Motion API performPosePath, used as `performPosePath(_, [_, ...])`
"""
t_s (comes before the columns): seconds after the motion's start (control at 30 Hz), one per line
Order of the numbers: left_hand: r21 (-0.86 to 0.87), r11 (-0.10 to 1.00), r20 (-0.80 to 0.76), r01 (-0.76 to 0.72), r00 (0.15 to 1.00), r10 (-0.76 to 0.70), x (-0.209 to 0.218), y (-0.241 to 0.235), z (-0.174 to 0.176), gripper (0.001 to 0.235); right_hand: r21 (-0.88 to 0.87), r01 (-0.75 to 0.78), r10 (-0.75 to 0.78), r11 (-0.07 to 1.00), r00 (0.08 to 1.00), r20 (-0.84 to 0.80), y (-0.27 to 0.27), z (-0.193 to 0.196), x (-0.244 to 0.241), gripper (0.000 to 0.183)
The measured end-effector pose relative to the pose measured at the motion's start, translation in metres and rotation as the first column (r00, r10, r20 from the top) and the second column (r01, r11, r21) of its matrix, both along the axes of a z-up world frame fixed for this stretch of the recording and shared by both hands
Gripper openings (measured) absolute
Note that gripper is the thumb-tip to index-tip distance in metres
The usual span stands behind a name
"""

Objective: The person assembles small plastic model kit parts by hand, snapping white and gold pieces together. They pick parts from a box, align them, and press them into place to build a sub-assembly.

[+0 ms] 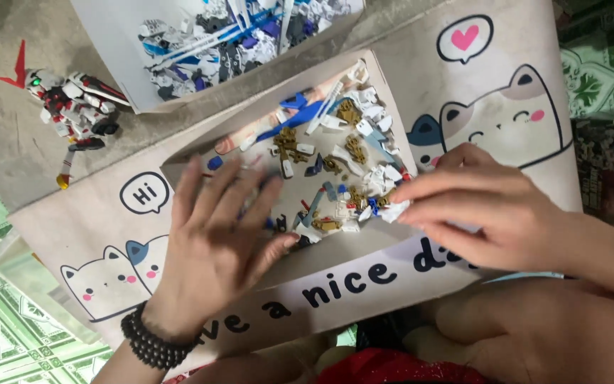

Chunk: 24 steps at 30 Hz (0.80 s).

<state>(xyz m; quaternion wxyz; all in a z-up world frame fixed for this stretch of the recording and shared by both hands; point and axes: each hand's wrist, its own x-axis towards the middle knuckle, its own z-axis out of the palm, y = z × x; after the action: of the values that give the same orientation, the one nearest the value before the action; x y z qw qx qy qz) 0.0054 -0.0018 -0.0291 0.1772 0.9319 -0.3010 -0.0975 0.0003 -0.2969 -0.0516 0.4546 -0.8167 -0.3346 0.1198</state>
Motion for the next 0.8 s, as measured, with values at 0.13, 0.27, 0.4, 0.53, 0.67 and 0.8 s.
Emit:
performPosePath(0.13, [-0.205, 0.978, 0.026, -0.023, 0.999, 0.029, 0.000, 0.005, -0.005, 0.030, -0.004, -0.044, 0.044, 0.999, 0.996, 0.080, 0.012, 0.002, 0.008, 0.020])
performPosePath(0.27, [0.086, 0.996, 0.109, -0.023, 0.994, 0.014, 0.011, -0.003, -0.007, 0.043, -0.011, -0.197, 0.193, 0.980, 0.943, 0.272, 0.029, 0.001, 0.024, 0.018])
performPosePath(0.4, [0.118, 0.986, 0.269, -0.117, 0.960, 0.082, 0.010, -0.002, -0.013, 0.026, -0.101, -0.264, 0.282, 0.959, 0.884, 0.373, 0.045, -0.003, 0.029, 0.011])
performPosePath(0.53, [0.036, 0.992, 0.188, -0.124, 0.976, 0.115, 0.009, 0.001, -0.013, 0.047, -0.157, -0.148, 0.203, 0.976, 0.879, 0.431, 0.046, -0.014, 0.030, 0.013])
performPosePath(0.67, [0.100, 0.995, 0.113, 0.029, 0.993, -0.041, 0.007, -0.008, -0.018, 0.054, -0.248, -0.066, 0.176, 0.966, 0.873, 0.454, 0.045, -0.010, 0.037, 0.020])
performPosePath(0.8, [-0.092, 0.992, 0.087, 0.087, 0.993, -0.079, 0.007, -0.012, -0.008, 0.025, -0.390, -0.107, 0.282, 0.914, 0.860, 0.425, 0.035, -0.017, 0.029, 0.027])
